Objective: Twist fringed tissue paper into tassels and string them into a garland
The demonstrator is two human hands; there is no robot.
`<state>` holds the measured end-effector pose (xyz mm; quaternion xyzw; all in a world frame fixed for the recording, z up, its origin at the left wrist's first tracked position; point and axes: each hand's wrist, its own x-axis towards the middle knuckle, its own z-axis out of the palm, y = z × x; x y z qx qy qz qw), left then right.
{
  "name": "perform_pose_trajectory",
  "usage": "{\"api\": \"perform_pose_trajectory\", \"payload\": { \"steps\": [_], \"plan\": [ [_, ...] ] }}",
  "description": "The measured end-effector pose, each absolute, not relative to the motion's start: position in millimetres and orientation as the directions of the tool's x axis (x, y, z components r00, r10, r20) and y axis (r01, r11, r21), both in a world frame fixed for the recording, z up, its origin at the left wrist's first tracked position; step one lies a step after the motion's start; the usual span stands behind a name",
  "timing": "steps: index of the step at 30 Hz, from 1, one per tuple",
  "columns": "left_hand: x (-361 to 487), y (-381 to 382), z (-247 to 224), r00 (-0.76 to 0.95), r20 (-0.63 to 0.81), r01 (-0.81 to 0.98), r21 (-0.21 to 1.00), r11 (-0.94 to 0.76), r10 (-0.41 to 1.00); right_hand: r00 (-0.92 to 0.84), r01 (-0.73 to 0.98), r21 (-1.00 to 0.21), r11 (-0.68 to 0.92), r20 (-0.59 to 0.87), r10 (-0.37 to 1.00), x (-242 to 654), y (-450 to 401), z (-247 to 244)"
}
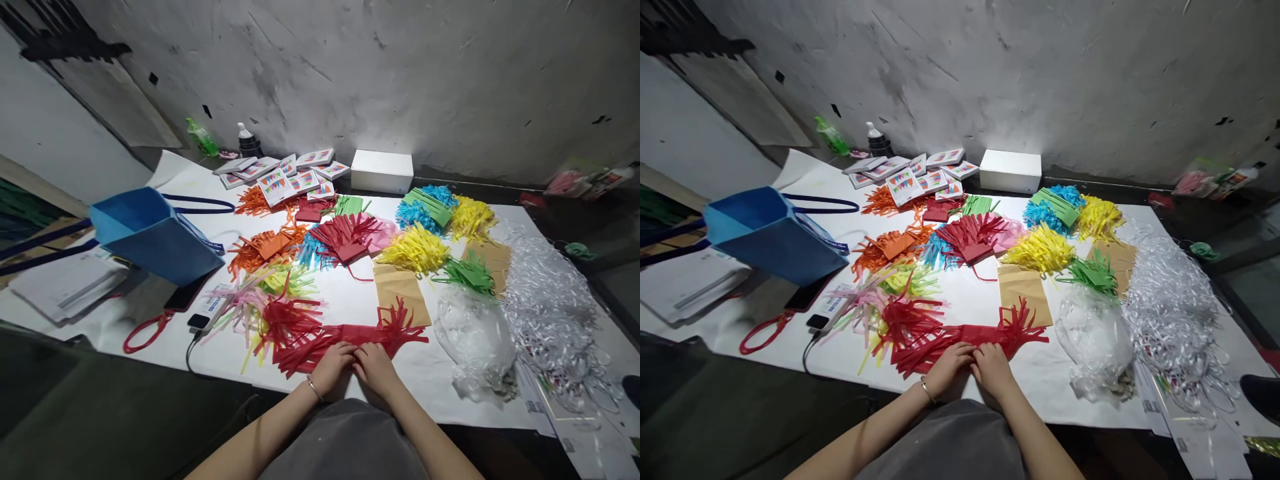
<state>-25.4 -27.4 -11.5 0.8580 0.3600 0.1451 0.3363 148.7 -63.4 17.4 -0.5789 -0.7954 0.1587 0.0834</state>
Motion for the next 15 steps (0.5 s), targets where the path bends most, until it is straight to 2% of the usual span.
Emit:
{"api": "perform_pose_trajectory", "payload": {
  "steps": [6,15],
  "plan": [
    [-26.1,-31.1,-11.0,0.580,0.009,0.542,0.742,-0.394,0.815,-0.278,0.913,-0.331,0.239,-0.075,0.958,154.1,-69.4,12.6],
    [-17.8,-10.1,-2.5,0.443,-0.157,0.714,0.657,-0.242,0.883,-0.104,0.962,-0.265,0.058,-0.166,0.981,156.5,-48.8,9.9]
  ]
}}
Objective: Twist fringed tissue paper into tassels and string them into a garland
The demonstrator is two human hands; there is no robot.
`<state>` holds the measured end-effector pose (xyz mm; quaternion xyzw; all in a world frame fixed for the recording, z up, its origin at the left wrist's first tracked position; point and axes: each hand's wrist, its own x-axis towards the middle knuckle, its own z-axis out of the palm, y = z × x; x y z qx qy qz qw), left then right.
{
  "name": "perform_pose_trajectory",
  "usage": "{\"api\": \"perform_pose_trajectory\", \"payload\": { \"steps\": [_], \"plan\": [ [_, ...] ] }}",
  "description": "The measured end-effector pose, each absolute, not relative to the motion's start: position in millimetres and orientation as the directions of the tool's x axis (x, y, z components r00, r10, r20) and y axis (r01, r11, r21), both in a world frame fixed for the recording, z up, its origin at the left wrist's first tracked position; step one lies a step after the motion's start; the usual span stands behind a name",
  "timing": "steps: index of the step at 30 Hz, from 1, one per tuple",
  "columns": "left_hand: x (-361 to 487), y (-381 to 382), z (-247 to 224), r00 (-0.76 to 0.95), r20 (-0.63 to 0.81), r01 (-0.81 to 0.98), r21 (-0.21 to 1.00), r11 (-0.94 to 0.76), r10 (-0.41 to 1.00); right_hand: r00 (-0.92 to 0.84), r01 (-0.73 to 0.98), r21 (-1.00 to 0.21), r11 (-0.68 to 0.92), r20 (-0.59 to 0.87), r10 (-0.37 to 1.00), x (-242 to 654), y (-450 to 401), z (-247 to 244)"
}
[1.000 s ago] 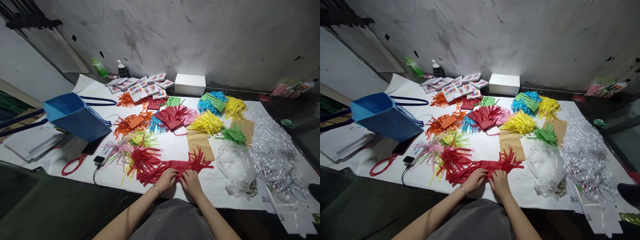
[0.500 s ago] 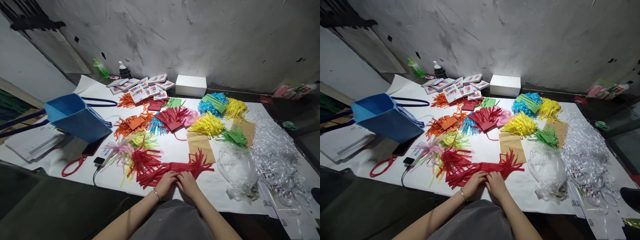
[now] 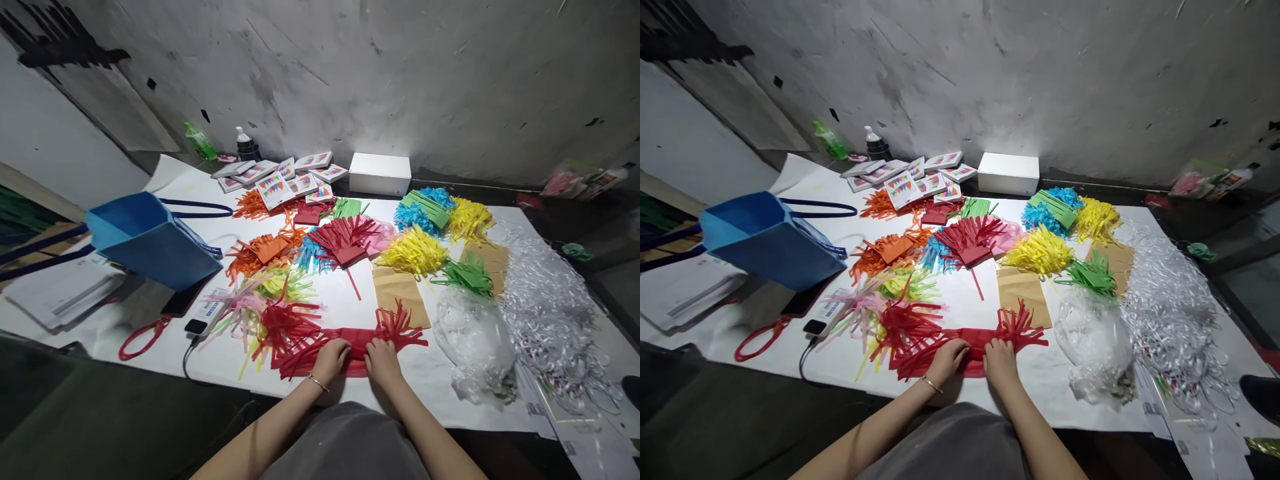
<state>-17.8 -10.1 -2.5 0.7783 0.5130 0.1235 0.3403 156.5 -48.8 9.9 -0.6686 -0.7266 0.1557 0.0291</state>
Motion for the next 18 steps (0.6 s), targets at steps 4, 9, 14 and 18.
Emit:
{"api": "perform_pose_trajectory", "payload": {
  "steps": [4,9,14,18],
  "plan": [
    [-13.5,5.7,-0.3,0.377,-0.241,0.797,0.577,-0.181,0.894,-0.032,0.963,-0.266,-0.036,-0.245,0.969,163.4,-30.3,5.2],
    [-10.2,22.0,1.7,0.324,-0.309,0.869,0.470,-0.153,0.894,0.030,0.965,-0.239,-0.104,-0.292,0.956,165.7,-12.0,7.8],
    [-9.3,30.6,1.3,0.326,-0.354,0.893,0.420,-0.163,0.877,-0.017,0.971,-0.238,-0.033,-0.206,0.978,158.7,-20.1,14.3],
    [-8.8,34.1,0.5,0.324,-0.374,0.904,0.394,-0.167,0.869,-0.038,0.975,-0.222,0.009,-0.125,0.991,169.1,-44.2,-1.0]
  ]
}}
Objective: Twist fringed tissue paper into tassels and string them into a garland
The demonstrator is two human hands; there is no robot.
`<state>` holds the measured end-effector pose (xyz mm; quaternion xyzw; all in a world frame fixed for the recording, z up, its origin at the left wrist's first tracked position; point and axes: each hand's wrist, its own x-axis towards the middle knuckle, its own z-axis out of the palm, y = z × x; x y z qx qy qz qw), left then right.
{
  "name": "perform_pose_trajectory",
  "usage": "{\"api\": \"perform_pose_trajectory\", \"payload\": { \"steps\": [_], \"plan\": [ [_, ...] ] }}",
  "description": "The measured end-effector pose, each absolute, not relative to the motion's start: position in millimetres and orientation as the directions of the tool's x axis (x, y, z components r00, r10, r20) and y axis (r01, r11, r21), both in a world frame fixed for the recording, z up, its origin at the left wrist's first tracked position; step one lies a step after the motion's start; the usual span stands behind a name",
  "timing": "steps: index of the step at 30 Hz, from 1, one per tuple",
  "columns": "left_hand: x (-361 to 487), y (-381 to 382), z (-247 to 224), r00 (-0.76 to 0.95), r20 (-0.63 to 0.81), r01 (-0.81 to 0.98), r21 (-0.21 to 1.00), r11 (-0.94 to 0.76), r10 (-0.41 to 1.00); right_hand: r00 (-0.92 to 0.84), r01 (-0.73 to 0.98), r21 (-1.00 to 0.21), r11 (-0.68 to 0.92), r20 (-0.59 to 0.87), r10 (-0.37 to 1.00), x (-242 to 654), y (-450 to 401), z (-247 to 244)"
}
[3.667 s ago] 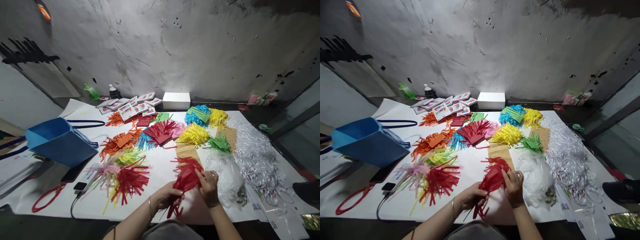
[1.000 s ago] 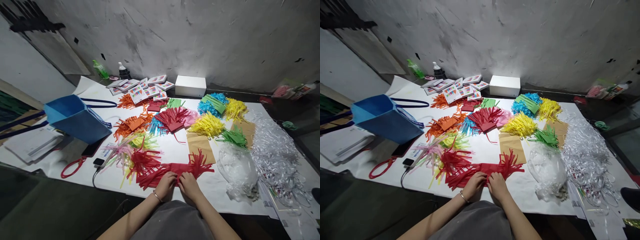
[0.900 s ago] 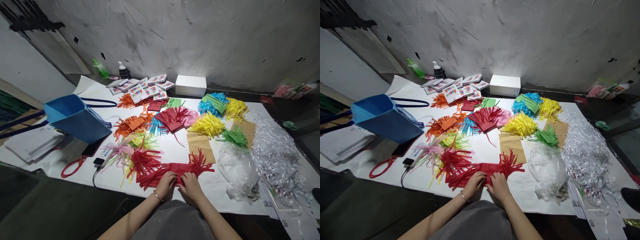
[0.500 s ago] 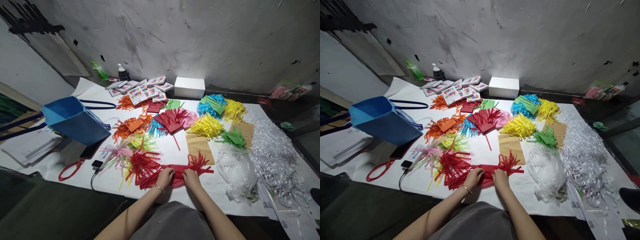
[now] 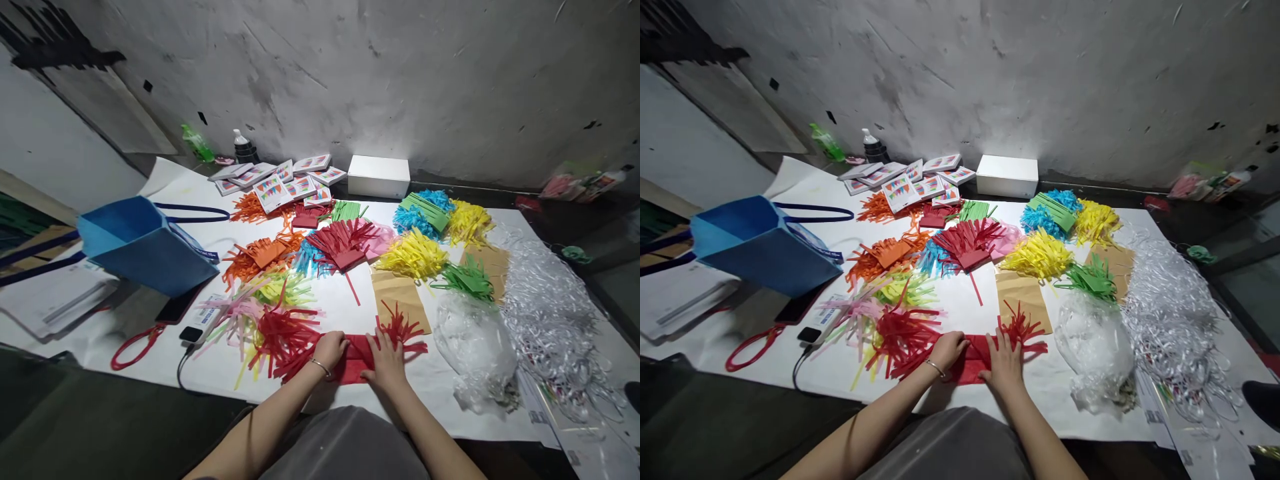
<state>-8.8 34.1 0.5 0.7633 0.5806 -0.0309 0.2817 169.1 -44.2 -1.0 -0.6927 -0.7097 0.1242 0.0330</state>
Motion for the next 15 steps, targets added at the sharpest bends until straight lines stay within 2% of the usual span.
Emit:
{"api": "perform_pose_trajectory", "payload": {
  "steps": [4,6,8,11,13,15],
  "plan": [
    [-8.6,35.9,0.1,0.330,-0.380,0.906,0.385,-0.177,0.864,0.224,0.960,-0.172,-0.220,0.001,0.975,189.2,-65.8,-9.3],
    [-8.5,36.1,0.0,0.337,-0.380,0.905,0.383,-0.185,0.862,0.261,0.951,-0.195,-0.241,0.084,0.962,189.6,-71.4,-2.2],
    [-8.4,35.8,0.1,0.344,-0.378,0.904,0.382,-0.194,0.860,0.161,0.964,-0.234,-0.126,0.133,0.978,179.8,-71.4,8.6],
    [-8.3,34.2,0.6,0.353,-0.372,0.902,0.378,-0.207,0.859,-0.032,0.959,-0.275,0.060,0.104,0.994,155.3,-59.6,18.6],
    [-8.7,32.4,1.1,0.357,-0.365,0.901,0.376,-0.215,0.860,-0.071,0.960,-0.268,0.082,0.052,0.996,143.6,-46.8,17.4],
    [-9.5,30.3,1.5,0.359,-0.357,0.901,0.375,-0.220,0.862,-0.039,0.973,-0.228,0.039,0.007,0.999,141.6,-35.8,12.2]
  ]
}}
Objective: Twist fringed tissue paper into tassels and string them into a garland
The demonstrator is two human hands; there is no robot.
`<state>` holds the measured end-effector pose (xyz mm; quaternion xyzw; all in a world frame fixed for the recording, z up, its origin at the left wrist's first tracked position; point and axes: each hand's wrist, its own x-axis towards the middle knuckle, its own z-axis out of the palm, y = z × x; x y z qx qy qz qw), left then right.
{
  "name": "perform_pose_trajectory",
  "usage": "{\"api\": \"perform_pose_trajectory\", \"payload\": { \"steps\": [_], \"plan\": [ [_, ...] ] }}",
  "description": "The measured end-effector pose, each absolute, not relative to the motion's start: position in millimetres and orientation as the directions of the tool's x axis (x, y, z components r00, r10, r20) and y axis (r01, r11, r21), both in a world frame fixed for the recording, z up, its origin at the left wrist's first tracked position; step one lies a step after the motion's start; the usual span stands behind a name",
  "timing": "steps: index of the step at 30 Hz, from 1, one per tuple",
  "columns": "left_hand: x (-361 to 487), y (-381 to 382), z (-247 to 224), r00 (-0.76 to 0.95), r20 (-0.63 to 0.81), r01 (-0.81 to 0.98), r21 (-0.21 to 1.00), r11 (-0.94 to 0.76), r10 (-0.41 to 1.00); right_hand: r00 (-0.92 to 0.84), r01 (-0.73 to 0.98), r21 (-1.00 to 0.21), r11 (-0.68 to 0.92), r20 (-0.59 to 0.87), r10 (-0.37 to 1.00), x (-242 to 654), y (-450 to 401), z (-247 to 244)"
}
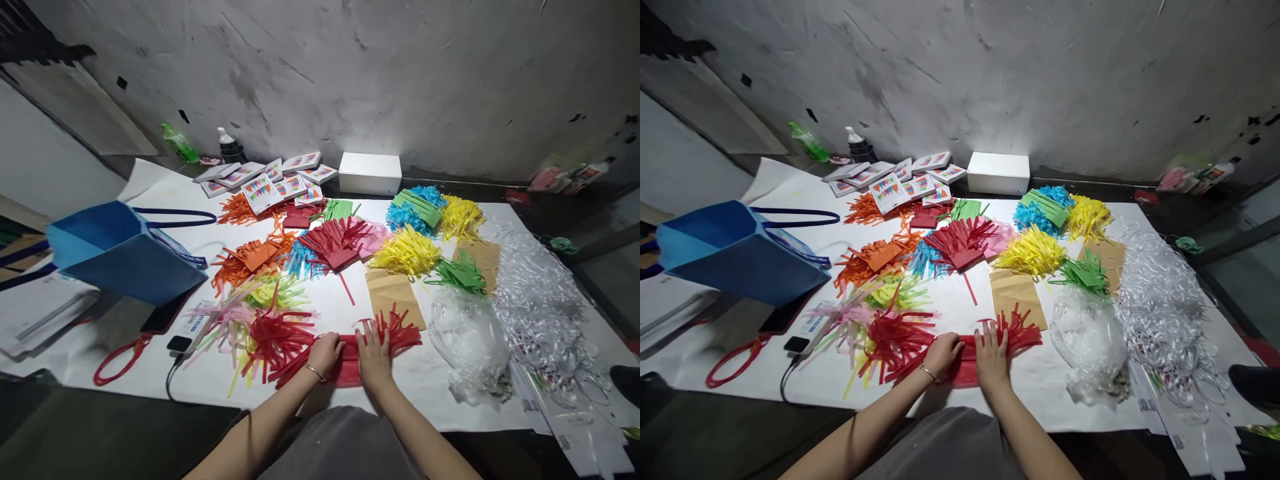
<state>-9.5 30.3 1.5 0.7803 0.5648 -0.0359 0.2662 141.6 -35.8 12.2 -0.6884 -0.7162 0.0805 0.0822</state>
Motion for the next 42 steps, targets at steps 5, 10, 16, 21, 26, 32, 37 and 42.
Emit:
{"api": "perform_pose_trajectory", "payload": {
  "steps": [5,10,16,21,26,32,37,42],
  "plan": [
    [-11.9,26.7,-0.6,0.353,-0.345,0.898,0.385,-0.212,0.869,0.150,0.978,-0.139,-0.155,-0.047,0.988,167.8,-38.6,2.3],
    [-12.6,26.1,-4.1,0.351,-0.324,0.883,0.426,-0.196,0.879,0.364,0.916,-0.157,-0.369,-0.060,0.930,188.1,-61.6,-1.4],
    [-12.4,22.8,-5.5,0.330,-0.274,0.845,0.512,-0.153,0.904,0.537,0.799,-0.292,-0.525,-0.044,0.842,188.9,-73.5,-12.6],
    [-15.3,20.4,-6.2,0.261,-0.208,0.788,0.610,-0.084,0.943,0.469,0.859,-0.256,-0.444,0.042,0.882,188.5,-86.6,-24.0],
    [-16.4,19.0,-10.0,0.224,-0.176,0.716,0.697,-0.039,0.959,0.423,0.893,-0.225,-0.389,0.129,0.897,193.1,-97.7,-32.2],
    [-19.1,14.1,-7.8,0.176,-0.097,0.598,0.801,-0.028,0.980,0.454,0.875,-0.268,-0.403,0.164,0.876,193.2,-92.3,-38.1],
    [-30.3,12.0,1.8,-0.006,-0.014,0.487,0.873,0.015,1.000,0.480,0.864,-0.247,-0.438,0.147,0.865,190.7,-88.6,-44.9],
    [-30.6,15.5,3.1,-0.240,0.013,0.370,0.926,0.079,0.971,0.461,0.875,-0.238,-0.422,0.142,0.876,192.0,-94.5,-48.9]
  ]
}}
